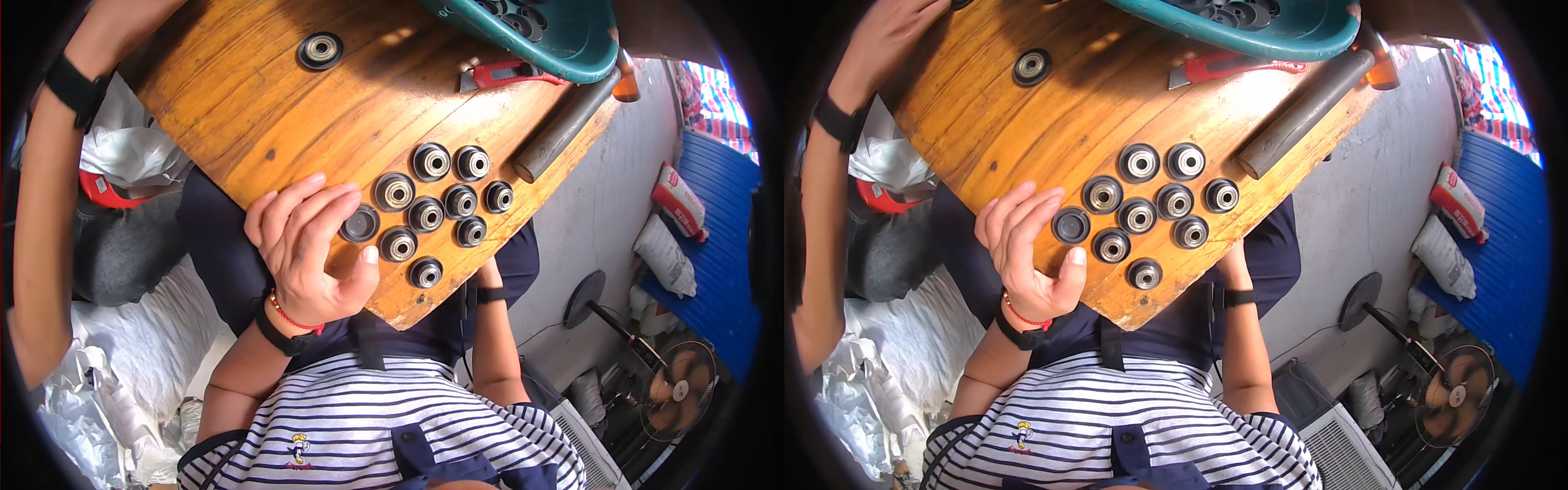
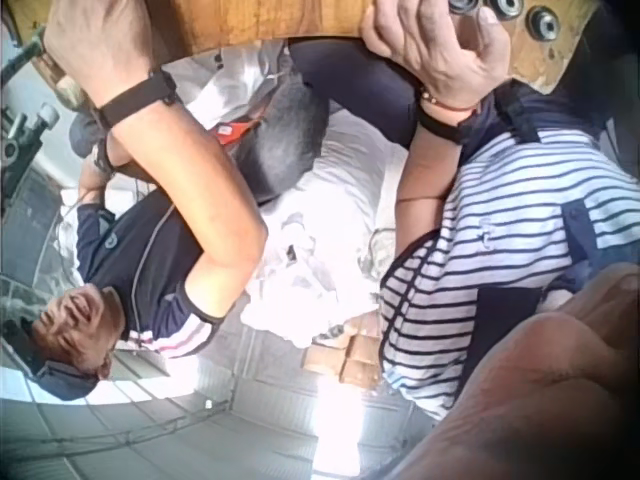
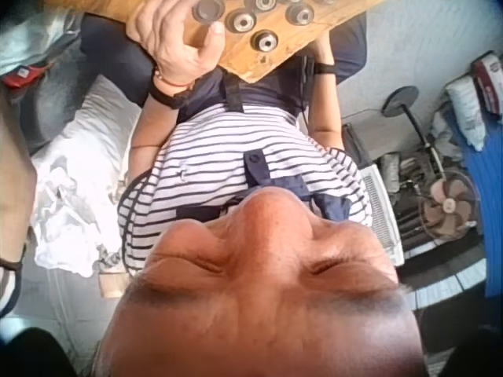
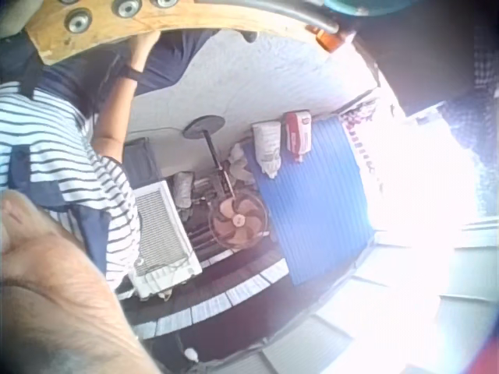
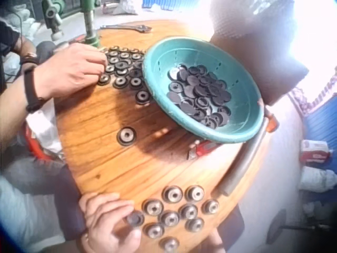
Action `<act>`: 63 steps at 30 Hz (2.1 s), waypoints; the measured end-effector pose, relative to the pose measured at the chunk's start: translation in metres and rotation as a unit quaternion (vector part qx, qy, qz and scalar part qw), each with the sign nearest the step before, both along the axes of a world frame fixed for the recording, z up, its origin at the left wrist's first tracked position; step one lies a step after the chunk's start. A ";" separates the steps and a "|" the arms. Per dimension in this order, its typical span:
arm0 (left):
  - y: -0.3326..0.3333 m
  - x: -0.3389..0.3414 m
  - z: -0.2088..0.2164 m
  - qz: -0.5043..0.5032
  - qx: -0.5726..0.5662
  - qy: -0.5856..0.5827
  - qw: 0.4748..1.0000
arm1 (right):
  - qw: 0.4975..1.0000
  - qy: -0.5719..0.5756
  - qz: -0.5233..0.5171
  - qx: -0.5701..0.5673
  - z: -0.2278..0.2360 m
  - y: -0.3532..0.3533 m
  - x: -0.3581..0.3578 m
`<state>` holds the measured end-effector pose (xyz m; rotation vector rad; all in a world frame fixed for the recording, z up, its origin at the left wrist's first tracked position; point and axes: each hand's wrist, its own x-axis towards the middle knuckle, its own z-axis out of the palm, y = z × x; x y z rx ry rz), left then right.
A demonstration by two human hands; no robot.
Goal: Assembling rubber rings onto metal parts and securing them using a mallet.
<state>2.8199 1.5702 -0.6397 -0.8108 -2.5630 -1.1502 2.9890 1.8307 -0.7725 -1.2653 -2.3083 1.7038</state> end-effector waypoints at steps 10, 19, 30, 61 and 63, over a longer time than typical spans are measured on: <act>-0.011 0.009 -0.003 -0.020 0.030 -0.008 0.999 | 0.978 0.091 0.111 0.153 0.159 -0.085 -0.023; -0.015 0.012 -0.002 -0.019 0.065 -0.018 0.998 | 0.914 0.081 0.226 0.326 0.176 -0.089 -0.033; -0.017 0.010 -0.006 -0.023 0.086 -0.051 0.995 | 0.832 0.160 0.339 0.408 0.191 -0.136 -0.118; -0.021 0.006 -0.001 -0.013 0.038 -0.074 0.996 | 0.892 0.141 0.245 0.354 0.214 -0.084 -0.139; -0.018 -0.002 0.008 0.016 0.051 -0.039 0.998 | 0.935 0.102 0.082 0.329 0.222 -0.026 -0.157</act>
